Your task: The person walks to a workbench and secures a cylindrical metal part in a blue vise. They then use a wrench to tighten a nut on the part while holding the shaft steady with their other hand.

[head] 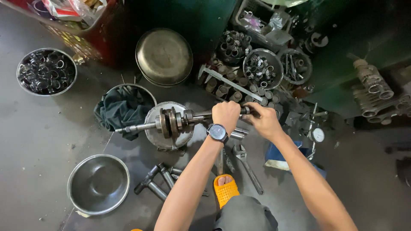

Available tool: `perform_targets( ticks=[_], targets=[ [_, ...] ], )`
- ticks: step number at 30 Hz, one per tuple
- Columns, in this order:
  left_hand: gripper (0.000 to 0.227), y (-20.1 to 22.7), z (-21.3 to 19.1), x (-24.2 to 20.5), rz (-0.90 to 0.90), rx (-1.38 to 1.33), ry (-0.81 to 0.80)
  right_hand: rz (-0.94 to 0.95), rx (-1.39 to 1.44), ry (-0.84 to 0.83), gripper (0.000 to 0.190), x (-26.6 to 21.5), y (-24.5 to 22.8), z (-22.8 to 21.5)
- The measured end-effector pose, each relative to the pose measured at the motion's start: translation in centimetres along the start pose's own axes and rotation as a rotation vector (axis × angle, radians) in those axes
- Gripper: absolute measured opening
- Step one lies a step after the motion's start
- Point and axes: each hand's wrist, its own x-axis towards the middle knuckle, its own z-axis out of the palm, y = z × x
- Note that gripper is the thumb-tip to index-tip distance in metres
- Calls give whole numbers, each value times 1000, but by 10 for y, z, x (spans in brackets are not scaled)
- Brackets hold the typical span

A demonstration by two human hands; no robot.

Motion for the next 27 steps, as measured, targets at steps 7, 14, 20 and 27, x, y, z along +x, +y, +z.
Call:
perform_targets(
  ticks=[7, 14, 20, 27],
  targets=[
    [3, -5, 11, 2, -42, 4, 37, 310, 95, -158, 77, -31, 6, 22],
    [4, -3, 6, 4, 40, -29, 64, 712, -713, -643, 87, -247, 100, 123],
    [4, 2, 10, 4, 1, -13, 33, 825, -330, -180, 37, -280, 161, 129],
    [2, 6, 4, 7, -15, 4, 0, 922, 232, 269, 49, -225, 111, 132]
  ],
)
